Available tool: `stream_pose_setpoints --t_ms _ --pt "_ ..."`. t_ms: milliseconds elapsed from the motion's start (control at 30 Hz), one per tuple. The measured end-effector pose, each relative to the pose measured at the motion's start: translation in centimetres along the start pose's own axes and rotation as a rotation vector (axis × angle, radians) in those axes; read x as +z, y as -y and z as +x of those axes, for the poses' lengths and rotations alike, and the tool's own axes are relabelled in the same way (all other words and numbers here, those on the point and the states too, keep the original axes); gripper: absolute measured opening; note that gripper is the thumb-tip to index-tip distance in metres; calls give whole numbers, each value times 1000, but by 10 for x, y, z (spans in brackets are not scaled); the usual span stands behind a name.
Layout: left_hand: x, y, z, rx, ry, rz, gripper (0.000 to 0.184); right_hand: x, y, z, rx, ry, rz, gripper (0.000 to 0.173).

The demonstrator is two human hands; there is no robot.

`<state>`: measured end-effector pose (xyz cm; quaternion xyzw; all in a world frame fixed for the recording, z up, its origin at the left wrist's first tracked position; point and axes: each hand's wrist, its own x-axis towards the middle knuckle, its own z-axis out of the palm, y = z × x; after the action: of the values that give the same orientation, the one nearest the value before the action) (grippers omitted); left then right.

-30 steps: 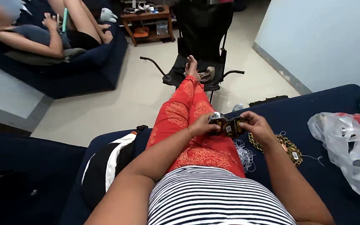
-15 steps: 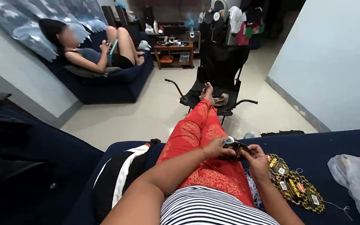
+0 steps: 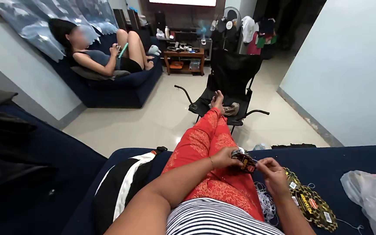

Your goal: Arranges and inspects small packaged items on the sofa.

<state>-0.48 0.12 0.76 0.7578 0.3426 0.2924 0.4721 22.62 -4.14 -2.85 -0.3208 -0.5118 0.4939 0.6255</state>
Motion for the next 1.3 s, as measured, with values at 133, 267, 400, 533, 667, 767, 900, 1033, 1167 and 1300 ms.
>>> stream_pose_setpoints --t_ms 133,267,400,533,667,767,900,1033,1167,1300 --pt "-3 -9 -2 -1 71 -31 39 -12 13 8 60 -58 71 15" --pt "2 -32 -8 2 243 -186 40 7 12 17 78 -14 113 19" --pt "6 -47 -15 21 219 -427 44 22 -3 9 137 38 95 13" --pt "2 -43 -13 30 -7 -574 49 45 -16 -22 437 -97 197 20" --pt "0 -38 -10 -21 -159 -562 52 45 -17 -33 335 17 29 29" --pt "1 -32 -8 -67 -229 -602 54 29 -27 -38 -29 105 -497 58" --pt "1 -30 -5 -50 -244 -570 53 14 -35 -39 -186 40 -757 54" --pt "3 -20 -6 13 -105 -186 46 7 -17 -22 20 -108 -300 57" --pt "19 1 -4 85 58 36 41 16 -16 -17 3 107 -339 64" --pt "20 1 -1 59 59 109 44 27 -21 -15 39 133 -423 53"
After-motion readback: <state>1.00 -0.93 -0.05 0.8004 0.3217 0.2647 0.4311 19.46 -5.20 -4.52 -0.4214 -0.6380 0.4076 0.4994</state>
